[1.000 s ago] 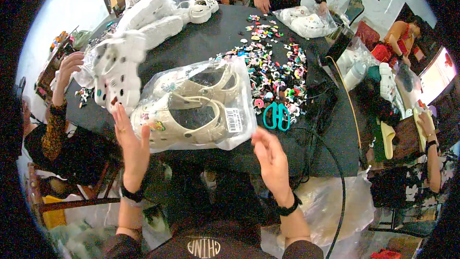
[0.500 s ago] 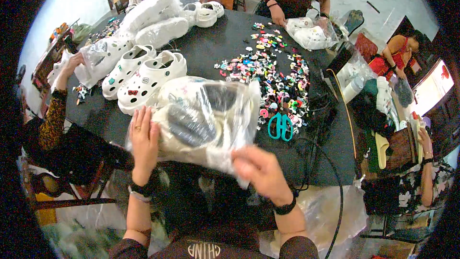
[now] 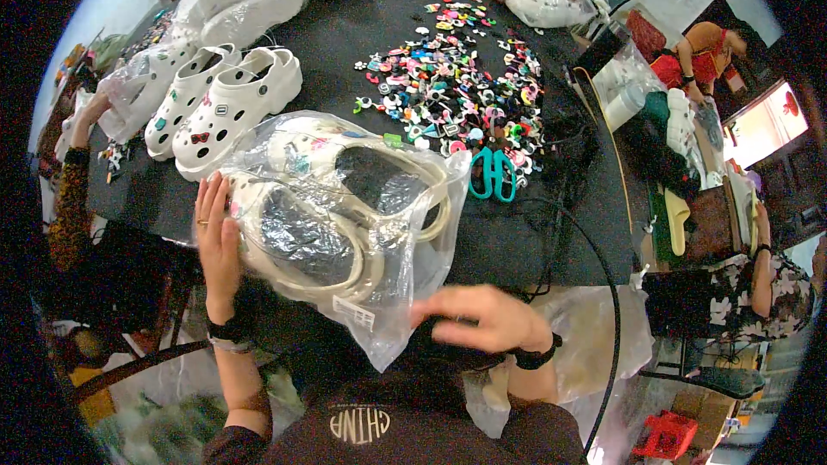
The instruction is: Attaching decorative charms and accessories to clogs.
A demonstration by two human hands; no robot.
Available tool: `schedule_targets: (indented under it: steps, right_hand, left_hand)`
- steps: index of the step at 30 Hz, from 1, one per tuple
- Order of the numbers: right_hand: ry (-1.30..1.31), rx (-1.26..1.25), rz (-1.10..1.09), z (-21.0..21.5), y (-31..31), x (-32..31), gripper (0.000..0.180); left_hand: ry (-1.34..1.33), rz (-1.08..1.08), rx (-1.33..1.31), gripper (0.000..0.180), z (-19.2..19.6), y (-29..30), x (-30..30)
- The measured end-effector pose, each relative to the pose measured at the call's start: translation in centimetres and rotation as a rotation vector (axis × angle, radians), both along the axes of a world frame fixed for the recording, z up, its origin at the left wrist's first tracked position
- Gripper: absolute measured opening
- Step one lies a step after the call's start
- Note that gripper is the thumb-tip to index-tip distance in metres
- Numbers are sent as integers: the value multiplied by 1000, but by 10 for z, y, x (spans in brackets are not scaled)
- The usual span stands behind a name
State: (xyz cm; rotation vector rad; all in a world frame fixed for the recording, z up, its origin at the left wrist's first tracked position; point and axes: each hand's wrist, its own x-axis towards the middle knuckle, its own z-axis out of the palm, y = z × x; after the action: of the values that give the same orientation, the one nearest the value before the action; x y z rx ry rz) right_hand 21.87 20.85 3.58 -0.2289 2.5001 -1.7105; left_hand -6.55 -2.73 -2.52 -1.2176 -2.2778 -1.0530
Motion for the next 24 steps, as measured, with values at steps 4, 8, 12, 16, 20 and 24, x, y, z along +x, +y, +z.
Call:
schedule_targets:
  steps: [4, 8, 12, 16, 20, 24]
  right_hand:
    - [-160, -243, -586, -8, 7, 4, 22]
    - [214, 181, -694, -5, -6, -25, 22]
    - [402, 695, -502, -9, -32, -65, 50]
    - [203, 804, -487, -4, -44, -99, 79]
    - [211, 925, -633, -32, -38, -117, 53]
    - [217, 446, -664, -40, -51, -115, 36]
  left_hand:
    - [-17, -34, 37, 45, -7, -4, -4]
    - [-61, -25, 45, 47, -9, -6, -6]
    - [-45, -2, 78, 48, -11, -12, -6]
    - [-143, -34, 93, 52, -2, -11, 2]
    - [-260, 162, 238, 53, -32, -34, -12]
    - [-513, 263, 291, 56, -34, -49, -17]
